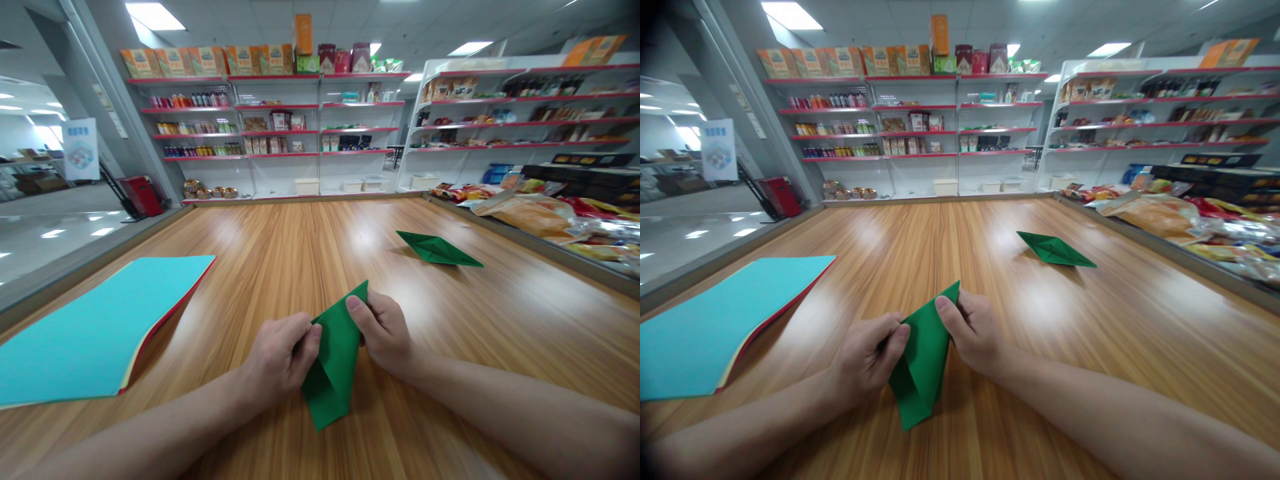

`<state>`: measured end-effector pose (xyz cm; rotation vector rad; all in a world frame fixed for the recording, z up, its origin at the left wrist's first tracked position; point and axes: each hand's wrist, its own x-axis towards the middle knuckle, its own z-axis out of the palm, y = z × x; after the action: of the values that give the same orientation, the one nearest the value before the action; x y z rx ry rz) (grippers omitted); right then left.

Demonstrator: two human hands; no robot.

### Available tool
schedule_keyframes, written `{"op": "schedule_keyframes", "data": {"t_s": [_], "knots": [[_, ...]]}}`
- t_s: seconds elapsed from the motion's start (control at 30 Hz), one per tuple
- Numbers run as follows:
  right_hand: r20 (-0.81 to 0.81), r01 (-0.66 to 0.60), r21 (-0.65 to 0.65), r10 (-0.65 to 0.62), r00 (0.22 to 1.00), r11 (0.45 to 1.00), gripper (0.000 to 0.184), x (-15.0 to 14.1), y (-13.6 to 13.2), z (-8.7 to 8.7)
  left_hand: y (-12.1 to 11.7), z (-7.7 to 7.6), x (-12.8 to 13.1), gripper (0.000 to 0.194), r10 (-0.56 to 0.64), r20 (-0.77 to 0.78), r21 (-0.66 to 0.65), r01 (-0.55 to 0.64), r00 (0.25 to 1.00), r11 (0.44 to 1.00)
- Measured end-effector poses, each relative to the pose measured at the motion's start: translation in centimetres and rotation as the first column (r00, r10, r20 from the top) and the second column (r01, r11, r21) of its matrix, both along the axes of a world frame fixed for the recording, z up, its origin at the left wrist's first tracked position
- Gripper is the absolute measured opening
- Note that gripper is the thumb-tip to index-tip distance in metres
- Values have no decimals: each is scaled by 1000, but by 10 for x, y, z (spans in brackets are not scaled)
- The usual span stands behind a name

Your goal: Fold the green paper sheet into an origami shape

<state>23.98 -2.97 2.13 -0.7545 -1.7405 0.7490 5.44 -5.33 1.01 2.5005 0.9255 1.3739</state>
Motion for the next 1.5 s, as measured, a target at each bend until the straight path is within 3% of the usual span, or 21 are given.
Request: {"op": "schedule_keyframes", "data": {"t_s": [0.17,0.3,0.4,0.5,0.63,0.7,0.83,1.13,1.3,1.5], "knots": [[-67,-53,-52,50,996,997,40,1,0,-2,1,-2,-1,27,4,-3,-54,-4,1000,999],[-206,-184,-180,146,968,966,32,5,2,-4,0,0,0,28,-12,19,-224,16,1000,975],[-269,-260,-247,191,944,933,34,9,4,-5,1,3,2,31,-12,79,-373,41,997,927],[-246,-258,-257,195,950,931,35,11,5,-2,3,6,2,36,-114,144,-553,175,983,815],[-195,-330,-297,281,940,896,36,11,5,3,6,7,-1,43,-308,266,-733,399,913,551],[-185,-371,-319,327,927,872,38,9,5,5,6,7,-2,46,-332,281,-751,422,900,507],[-170,-409,-338,372,912,848,42,8,4,8,4,10,-2,47,-373,231,-745,411,898,526],[-170,-388,-384,349,921,838,45,5,1,5,-1,14,-2,45,-363,116,-669,343,925,659],[-185,-315,-371,263,947,873,46,-1,1,6,-2,12,0,44,-358,68,-616,322,931,719],[-213,-185,-475,91,973,861,57,-4,1,7,-4,15,7,42,-361,17,-552,310,932,774]]}}
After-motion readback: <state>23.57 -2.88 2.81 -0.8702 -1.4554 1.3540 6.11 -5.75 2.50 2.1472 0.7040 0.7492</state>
